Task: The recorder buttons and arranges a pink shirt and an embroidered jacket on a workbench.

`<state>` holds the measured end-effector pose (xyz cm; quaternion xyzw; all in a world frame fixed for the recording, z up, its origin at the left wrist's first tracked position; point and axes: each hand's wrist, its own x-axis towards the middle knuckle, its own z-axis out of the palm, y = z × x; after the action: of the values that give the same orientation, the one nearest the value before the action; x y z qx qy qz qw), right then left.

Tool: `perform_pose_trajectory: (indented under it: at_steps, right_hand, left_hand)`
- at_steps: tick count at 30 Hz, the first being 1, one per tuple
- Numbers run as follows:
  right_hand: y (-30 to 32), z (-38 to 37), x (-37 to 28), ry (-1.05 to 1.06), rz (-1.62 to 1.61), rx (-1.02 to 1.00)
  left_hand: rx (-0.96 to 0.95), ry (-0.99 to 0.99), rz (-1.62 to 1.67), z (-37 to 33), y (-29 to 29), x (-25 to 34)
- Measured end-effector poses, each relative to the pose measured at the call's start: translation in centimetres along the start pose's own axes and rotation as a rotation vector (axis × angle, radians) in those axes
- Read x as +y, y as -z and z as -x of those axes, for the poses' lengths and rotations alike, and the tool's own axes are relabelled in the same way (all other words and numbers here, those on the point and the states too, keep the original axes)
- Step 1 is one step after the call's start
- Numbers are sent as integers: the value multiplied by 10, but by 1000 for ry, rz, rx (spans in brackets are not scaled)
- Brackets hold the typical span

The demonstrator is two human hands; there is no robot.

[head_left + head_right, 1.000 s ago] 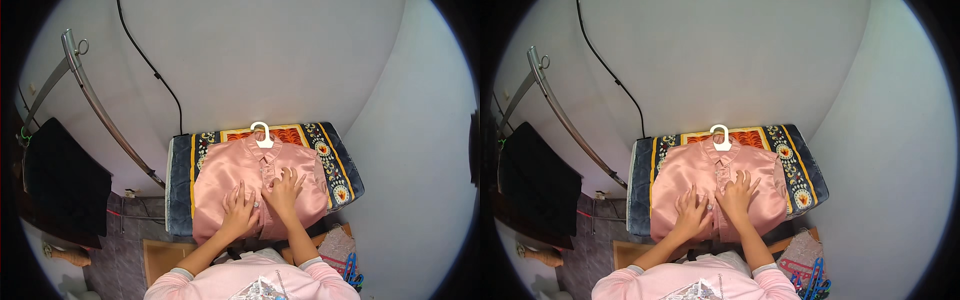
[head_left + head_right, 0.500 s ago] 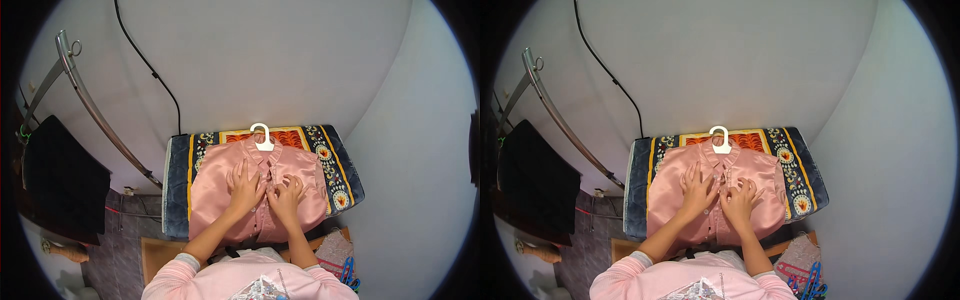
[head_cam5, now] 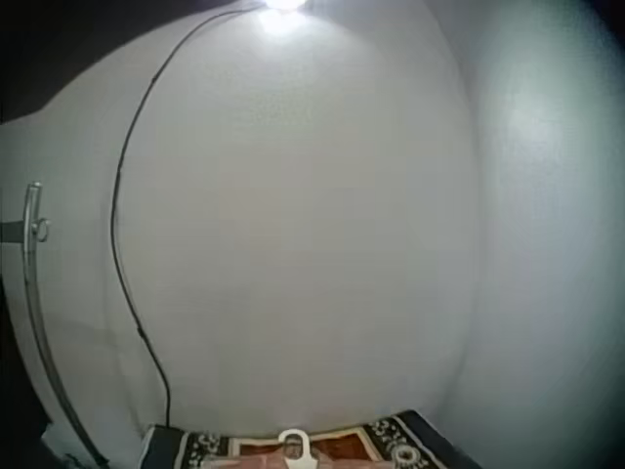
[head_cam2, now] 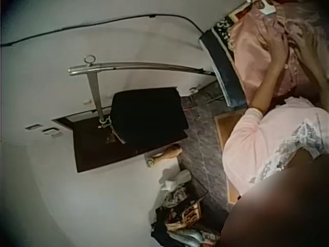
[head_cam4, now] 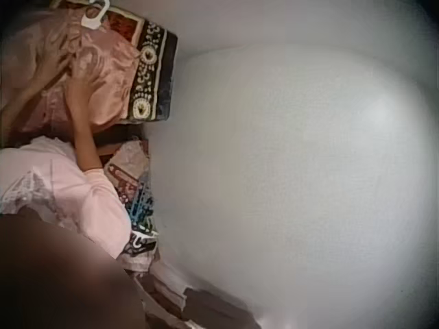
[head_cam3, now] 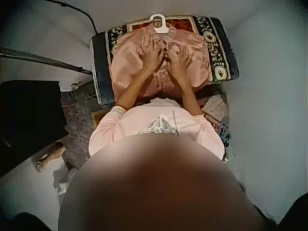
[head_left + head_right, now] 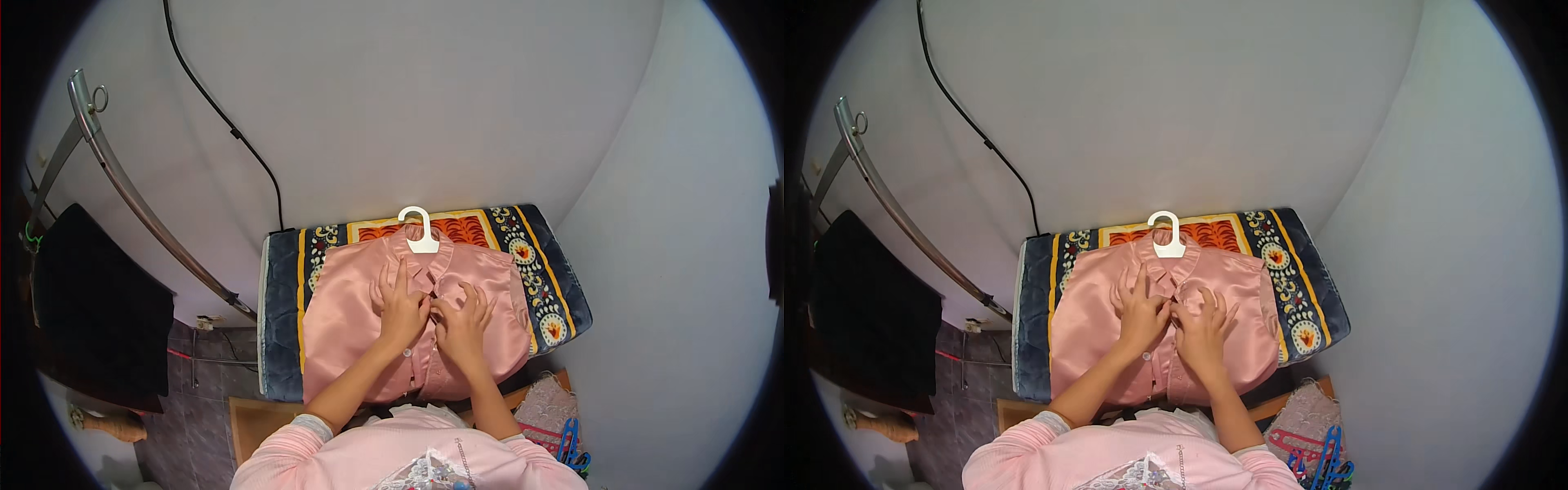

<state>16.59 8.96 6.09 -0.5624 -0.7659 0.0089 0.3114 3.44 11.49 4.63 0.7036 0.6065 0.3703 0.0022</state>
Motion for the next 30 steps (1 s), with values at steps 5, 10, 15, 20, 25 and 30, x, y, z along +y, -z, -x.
perform_pose_trajectory:
  at_steps: [5, 10, 15, 20, 25, 30]
  right_hand:
    - [-1, -9, 2, -17, 50, -51]
    - [-6, -14, 0, -102, 39, 66]
    - [-16, -20, 0, -182, -59, 120]
    - [-23, -23, -5, -267, -12, 52]
    - [-31, -25, -4, -250, 45, 130]
    - [-33, -26, -4, -258, 10, 136]
  left_hand:
    - [-16, 12, 11, 1, 0, -2]
    - [-2, -44, -27, -2, 4, 1]
    - [63, -120, -11, 4, -6, 0]
    - [-38, -134, 8, 9, 0, -3]
    - [0, -108, -23, 10, 16, -9]
    - [-33, -77, -69, -1, 25, -22]
